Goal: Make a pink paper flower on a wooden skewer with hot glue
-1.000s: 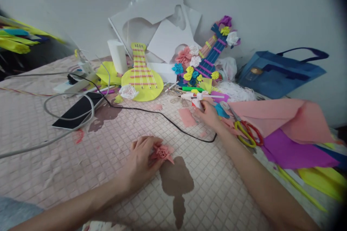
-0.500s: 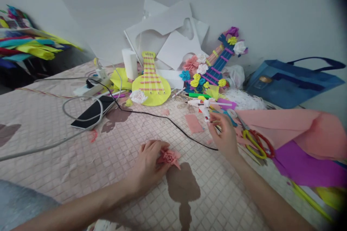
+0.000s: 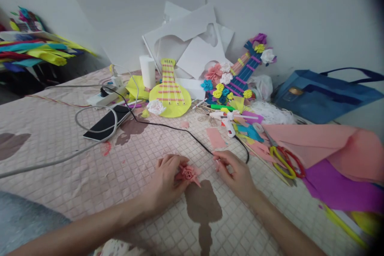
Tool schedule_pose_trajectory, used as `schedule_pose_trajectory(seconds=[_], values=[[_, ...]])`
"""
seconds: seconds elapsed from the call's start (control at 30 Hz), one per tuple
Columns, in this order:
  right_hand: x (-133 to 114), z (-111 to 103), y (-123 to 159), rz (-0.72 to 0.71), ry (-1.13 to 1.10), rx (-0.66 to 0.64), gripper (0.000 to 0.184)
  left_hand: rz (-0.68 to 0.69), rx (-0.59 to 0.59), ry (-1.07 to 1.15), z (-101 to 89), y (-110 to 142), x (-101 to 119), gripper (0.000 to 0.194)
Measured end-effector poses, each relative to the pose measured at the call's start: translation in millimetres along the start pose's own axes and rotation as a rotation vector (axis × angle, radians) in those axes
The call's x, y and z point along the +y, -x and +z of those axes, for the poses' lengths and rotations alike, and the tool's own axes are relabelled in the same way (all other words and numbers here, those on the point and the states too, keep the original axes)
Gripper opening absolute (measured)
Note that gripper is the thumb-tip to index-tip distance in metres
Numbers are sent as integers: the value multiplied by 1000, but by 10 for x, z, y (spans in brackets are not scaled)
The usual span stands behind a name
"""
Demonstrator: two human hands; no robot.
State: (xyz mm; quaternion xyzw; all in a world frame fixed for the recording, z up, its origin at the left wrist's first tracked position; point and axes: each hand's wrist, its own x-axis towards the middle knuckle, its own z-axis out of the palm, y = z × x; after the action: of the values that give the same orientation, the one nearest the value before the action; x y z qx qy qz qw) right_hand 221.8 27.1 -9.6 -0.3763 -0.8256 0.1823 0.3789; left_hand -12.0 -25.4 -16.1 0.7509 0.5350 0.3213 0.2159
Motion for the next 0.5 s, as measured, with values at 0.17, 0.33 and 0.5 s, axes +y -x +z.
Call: schedule_pose_trajectory(seconds=[0.17,0.33,0.5], values=[[57,16,10,64,5,10,25,10,16,-2,16,14,-16,34],[33,19,6,35,22,9,25,12,18,-3,22,26,-28,36],[-16,31,15,11,19,-41,24,13,23,-2,32,31,-37,37]])
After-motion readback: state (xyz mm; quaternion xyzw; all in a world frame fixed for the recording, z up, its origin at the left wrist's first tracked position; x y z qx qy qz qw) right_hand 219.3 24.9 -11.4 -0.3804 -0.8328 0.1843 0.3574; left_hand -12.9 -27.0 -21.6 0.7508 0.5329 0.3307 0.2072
